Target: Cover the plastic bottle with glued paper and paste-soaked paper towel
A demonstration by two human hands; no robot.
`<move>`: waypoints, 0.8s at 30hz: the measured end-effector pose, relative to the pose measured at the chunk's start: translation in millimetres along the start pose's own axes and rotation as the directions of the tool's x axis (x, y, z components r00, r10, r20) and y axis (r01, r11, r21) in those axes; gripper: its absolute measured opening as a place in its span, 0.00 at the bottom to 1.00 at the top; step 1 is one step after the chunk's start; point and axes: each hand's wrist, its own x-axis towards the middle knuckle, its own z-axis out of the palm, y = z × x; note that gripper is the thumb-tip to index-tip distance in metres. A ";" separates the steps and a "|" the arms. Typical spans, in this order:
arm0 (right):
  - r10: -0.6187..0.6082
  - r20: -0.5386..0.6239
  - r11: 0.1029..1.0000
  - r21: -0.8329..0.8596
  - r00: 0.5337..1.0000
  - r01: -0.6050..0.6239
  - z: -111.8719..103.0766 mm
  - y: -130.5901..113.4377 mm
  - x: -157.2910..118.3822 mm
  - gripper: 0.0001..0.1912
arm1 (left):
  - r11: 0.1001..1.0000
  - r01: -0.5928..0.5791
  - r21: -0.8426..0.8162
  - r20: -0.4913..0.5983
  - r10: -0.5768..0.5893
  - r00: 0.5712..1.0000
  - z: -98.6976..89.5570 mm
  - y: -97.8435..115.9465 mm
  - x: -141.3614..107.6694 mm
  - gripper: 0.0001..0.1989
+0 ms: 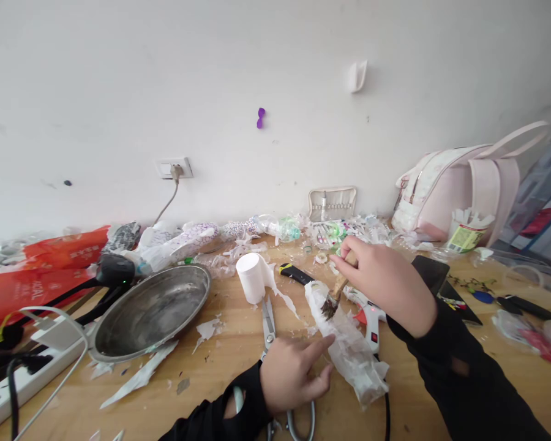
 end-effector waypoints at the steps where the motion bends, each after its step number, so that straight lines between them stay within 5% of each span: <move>1: 0.005 -0.006 1.000 -0.014 1.000 -0.005 -1.4 2.0 0.3 0.08 | 1.000 0.001 0.005 0.004 -0.001 1.000 -0.1 -0.1 -0.2 0.21; 7: 0.098 -0.099 0.995 -0.027 0.990 -0.101 -11.8 9.7 0.6 0.09 | 1.000 0.021 -0.006 0.048 -0.021 0.999 -1.3 -1.6 -0.1 0.22; 10: 0.064 -0.110 0.996 0.076 0.992 -0.056 -13.3 5.8 -1.6 0.09 | 1.000 0.029 0.005 0.058 -0.029 0.998 -1.7 -1.4 0.6 0.22; 18: -0.021 0.048 0.996 0.088 0.999 0.017 -1.1 -4.9 -1.3 0.08 | 1.000 0.024 -0.002 0.057 -0.024 0.998 0.6 -0.7 -0.1 0.22; 24: 0.033 -0.094 0.999 -0.037 0.995 -0.037 -7.5 8.0 1.0 0.07 | 1.000 0.029 -0.008 0.059 -0.029 0.998 -0.2 -1.3 -0.9 0.22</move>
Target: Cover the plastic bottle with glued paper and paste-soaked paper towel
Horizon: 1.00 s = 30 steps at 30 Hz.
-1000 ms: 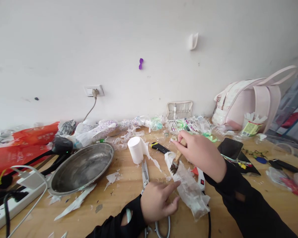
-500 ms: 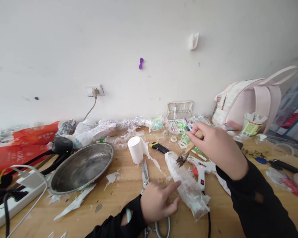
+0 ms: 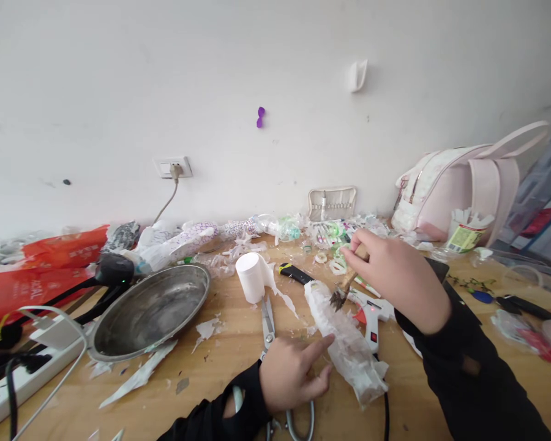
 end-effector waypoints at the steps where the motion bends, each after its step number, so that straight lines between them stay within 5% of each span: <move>1: 0.010 -0.017 1.000 0.015 1.000 -0.010 -1.4 1.0 0.0 0.08 | 1.000 -0.001 0.000 -0.001 0.001 1.000 -0.7 0.3 0.2 0.22; 11: -0.061 0.099 0.988 0.147 0.993 0.046 9.9 -11.1 1.5 0.08 | 1.000 0.001 -0.007 0.011 -0.001 1.000 -0.8 1.6 1.1 0.22; 16: 0.030 0.001 1.000 -0.002 1.000 -0.030 6.8 5.0 5.2 0.08 | 1.000 0.000 -0.009 0.008 0.000 1.000 -0.1 -0.1 1.4 0.22; 23: 0.033 -0.051 0.989 0.143 0.998 -0.026 11.8 -1.1 5.1 0.10 | 0.999 0.005 -0.048 -0.014 -0.006 1.000 -0.9 0.6 1.1 0.24; 30: -0.054 0.047 0.991 0.124 0.997 0.048 34.0 -20.5 4.6 0.09 | 1.000 0.012 0.018 0.118 -0.014 0.993 -1.1 1.0 1.4 0.25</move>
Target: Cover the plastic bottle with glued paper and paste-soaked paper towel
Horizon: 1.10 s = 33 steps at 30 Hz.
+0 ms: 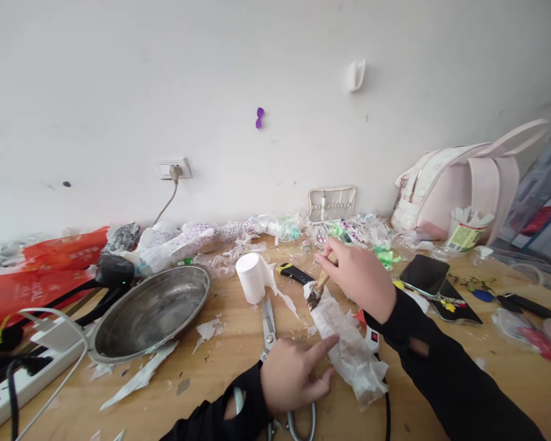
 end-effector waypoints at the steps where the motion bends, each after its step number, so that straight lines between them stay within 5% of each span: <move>1: 0.006 0.001 1.000 -0.028 1.000 -0.006 -0.1 1.0 0.4 0.09 | 1.000 0.008 -0.002 0.008 -0.008 1.000 0.1 0.1 0.2 0.26; 7: 0.080 -0.137 0.979 -0.177 0.987 -0.104 -17.6 16.5 1.7 0.08 | 1.000 0.019 -0.003 0.010 -0.019 1.000 1.2 -0.5 1.6 0.25; 11: 0.093 -0.223 0.993 -0.048 0.970 -0.106 -20.5 18.2 1.9 0.09 | 1.000 0.025 -0.013 0.010 -0.025 1.000 0.8 -0.7 1.3 0.25; 14: 0.067 -0.190 0.997 0.037 0.980 -0.061 -9.3 11.7 2.5 0.10 | 0.999 0.028 -0.022 0.008 -0.028 1.000 -0.3 0.0 0.6 0.24; 18: 0.027 -0.088 0.998 -0.050 0.996 -0.031 6.8 7.1 4.7 0.09 | 0.999 0.033 -0.018 0.008 -0.032 0.999 -1.2 1.0 0.2 0.24; 25: 0.141 -0.225 0.963 -0.193 0.964 -0.186 -4.1 27.6 10.7 0.08 | 1.000 0.020 -0.018 0.000 -0.020 1.000 -0.1 0.0 0.0 0.24; 29: 0.157 -0.253 0.982 -0.061 0.955 -0.178 -3.1 28.9 11.5 0.10 | 1.000 0.021 -0.008 -0.001 -0.021 1.000 0.7 -0.4 -0.8 0.24; 33: 0.115 -0.139 0.993 -0.016 0.984 -0.118 13.2 22.0 11.9 0.12 | 1.000 0.025 -0.006 -0.005 -0.025 1.000 1.0 -0.6 -0.1 0.24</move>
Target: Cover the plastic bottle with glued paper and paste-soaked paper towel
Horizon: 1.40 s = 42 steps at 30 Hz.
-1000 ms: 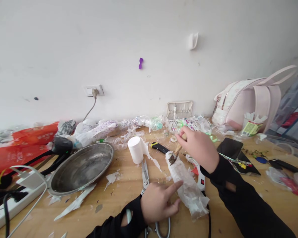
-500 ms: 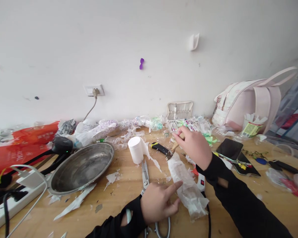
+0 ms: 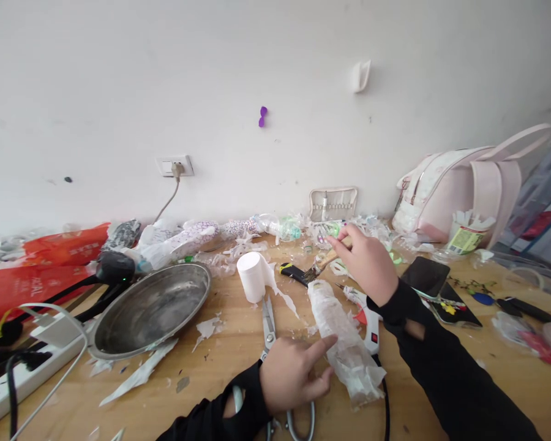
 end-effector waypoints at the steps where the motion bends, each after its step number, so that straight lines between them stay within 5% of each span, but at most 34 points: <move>1: -0.007 0.021 1.000 -0.005 1.000 0.007 3.5 -0.7 -0.1 0.11 | 1.000 0.001 -0.001 -0.002 -0.001 1.000 0.1 0.0 0.3 0.23; 12: 0.093 -0.023 0.995 -0.018 0.995 -0.094 -16.2 15.8 8.0 0.08 | 1.000 -0.006 -0.004 -0.032 0.006 0.999 -1.1 -0.4 1.0 0.21; 17: 0.030 0.151 0.988 0.143 0.988 -0.051 -14.4 7.1 4.6 0.10 | 1.000 -0.024 0.012 -0.084 0.025 0.996 -2.8 0.9 1.5 0.16; 30: 0.144 0.049 0.984 -0.110 0.988 -0.138 -39.3 19.3 6.1 0.07 | 0.999 0.008 0.054 -0.132 -0.001 0.991 -2.1 -0.2 1.8 0.13; 34: 0.095 0.109 0.982 -0.170 0.990 -0.076 -35.5 17.4 3.3 0.08 | 0.999 0.007 0.047 -0.142 0.000 0.990 -2.0 0.0 1.8 0.13; 42: 0.021 0.111 0.999 -0.032 0.994 -0.018 -23.8 8.0 2.2 0.07 | 0.999 0.008 -0.045 -0.140 -0.014 0.990 -1.9 -1.6 0.6 0.20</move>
